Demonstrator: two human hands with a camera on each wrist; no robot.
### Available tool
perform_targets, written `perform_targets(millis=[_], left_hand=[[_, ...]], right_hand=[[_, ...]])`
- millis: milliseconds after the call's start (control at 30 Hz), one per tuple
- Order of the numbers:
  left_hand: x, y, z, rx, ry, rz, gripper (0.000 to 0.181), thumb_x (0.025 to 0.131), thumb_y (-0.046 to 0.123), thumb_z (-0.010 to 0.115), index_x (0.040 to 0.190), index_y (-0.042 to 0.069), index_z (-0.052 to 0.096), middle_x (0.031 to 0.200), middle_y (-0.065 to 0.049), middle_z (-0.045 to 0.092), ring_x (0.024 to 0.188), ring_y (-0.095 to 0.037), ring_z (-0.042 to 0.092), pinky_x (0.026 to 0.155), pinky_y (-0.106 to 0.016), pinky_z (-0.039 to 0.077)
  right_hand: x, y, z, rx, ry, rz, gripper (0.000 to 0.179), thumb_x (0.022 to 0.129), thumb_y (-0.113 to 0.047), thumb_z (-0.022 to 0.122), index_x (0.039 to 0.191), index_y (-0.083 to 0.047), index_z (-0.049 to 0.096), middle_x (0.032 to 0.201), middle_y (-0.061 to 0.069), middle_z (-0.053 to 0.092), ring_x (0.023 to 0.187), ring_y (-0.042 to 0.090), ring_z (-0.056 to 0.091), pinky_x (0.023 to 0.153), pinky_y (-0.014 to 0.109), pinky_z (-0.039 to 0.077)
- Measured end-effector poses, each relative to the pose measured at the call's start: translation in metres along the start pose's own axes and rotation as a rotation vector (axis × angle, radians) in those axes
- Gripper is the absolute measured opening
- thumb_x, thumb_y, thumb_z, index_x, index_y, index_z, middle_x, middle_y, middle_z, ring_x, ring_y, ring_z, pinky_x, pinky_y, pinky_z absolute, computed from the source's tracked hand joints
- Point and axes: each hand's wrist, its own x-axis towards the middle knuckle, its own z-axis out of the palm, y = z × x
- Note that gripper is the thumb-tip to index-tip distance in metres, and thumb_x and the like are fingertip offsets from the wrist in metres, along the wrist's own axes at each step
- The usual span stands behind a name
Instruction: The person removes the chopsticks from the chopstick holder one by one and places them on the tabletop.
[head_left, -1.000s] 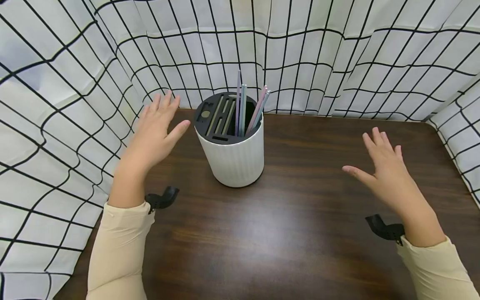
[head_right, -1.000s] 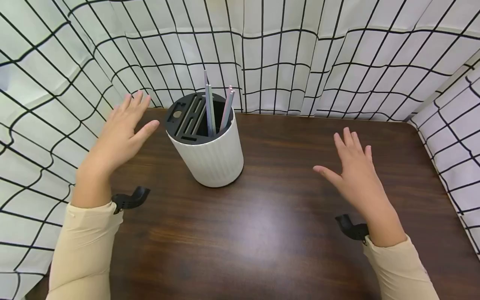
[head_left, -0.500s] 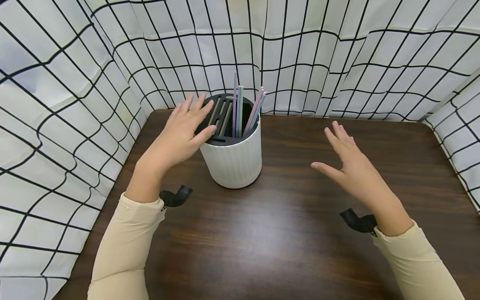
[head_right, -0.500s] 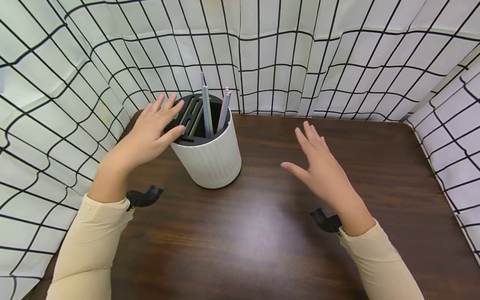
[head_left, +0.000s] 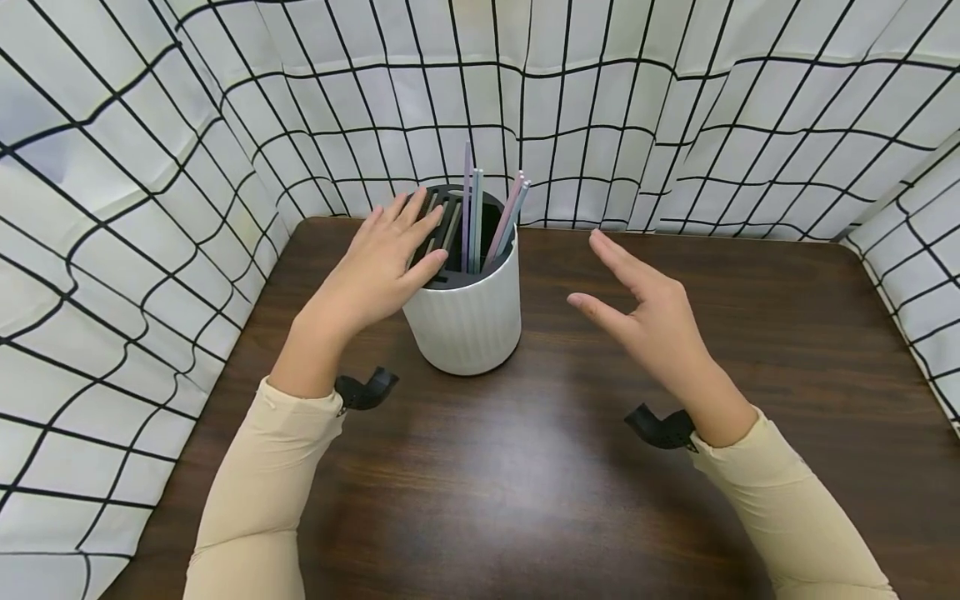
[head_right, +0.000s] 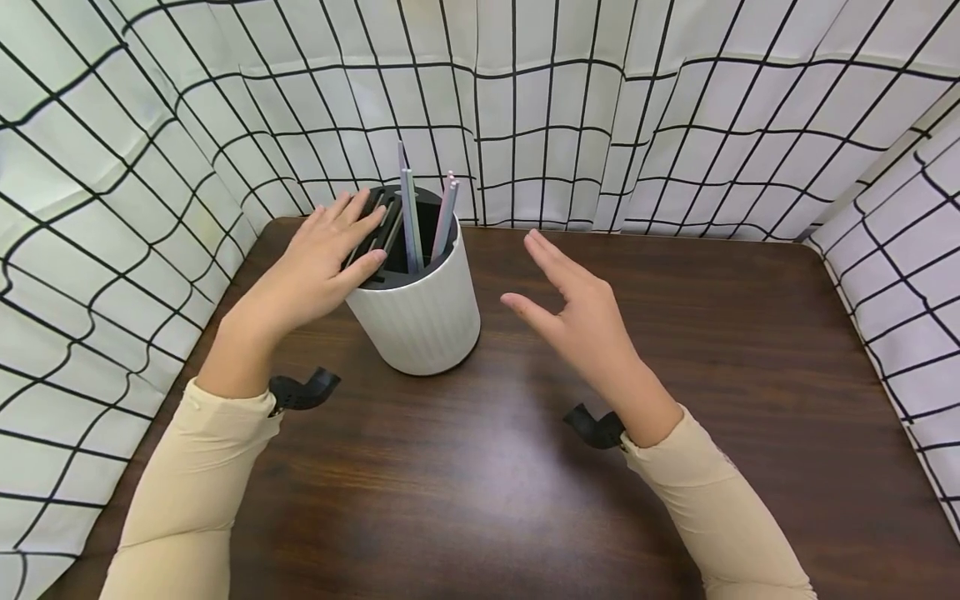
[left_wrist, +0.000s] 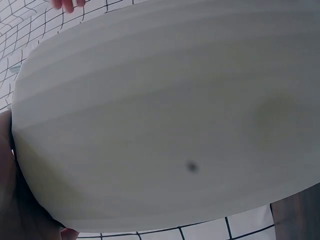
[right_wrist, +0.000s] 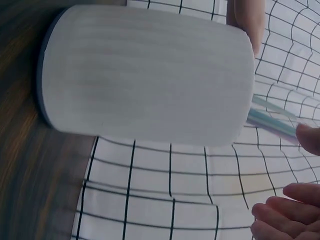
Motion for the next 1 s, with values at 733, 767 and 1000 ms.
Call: perform_targets(millis=[733, 767, 1000], left_hand=[[-0.001, 0.009, 0.008, 0.088, 0.029, -0.04, 0.061, 0.106, 0.043, 0.027, 0.159, 0.012, 0.022, 0.168, -0.009, 0.014, 0.157, -0.029, 0.008, 0.128, -0.049, 0.007], [-0.001, 0.009, 0.008, 0.088, 0.03, -0.042, 0.061, 0.106, 0.043, 0.027, 0.159, 0.012, 0.022, 0.168, -0.009, 0.014, 0.157, -0.029, 0.009, 0.128, -0.049, 0.007], [-0.001, 0.009, 0.008, 0.086, 0.044, -0.042, 0.061, 0.106, 0.042, 0.028, 0.159, 0.012, 0.025, 0.167, -0.01, 0.017, 0.156, -0.029, 0.011, 0.128, -0.049, 0.008]], right_hand=[[0.055, -0.036, 0.048, 0.439, 0.25, 0.028, 0.032, 0.083, -0.012, 0.08, 0.112, -0.001, 0.076, 0.108, 0.013, 0.076, 0.094, 0.006, 0.072, 0.084, 0.02, 0.059], [0.056, -0.037, 0.05, 0.436, 0.26, 0.029, 0.03, 0.083, -0.013, 0.081, 0.11, -0.001, 0.076, 0.106, 0.013, 0.076, 0.091, 0.004, 0.071, 0.082, 0.019, 0.059], [0.065, -0.041, 0.057, 0.397, 0.314, 0.065, 0.023, 0.082, -0.02, 0.082, 0.097, -0.003, 0.078, 0.092, 0.01, 0.077, 0.078, 0.001, 0.065, 0.068, 0.017, 0.053]])
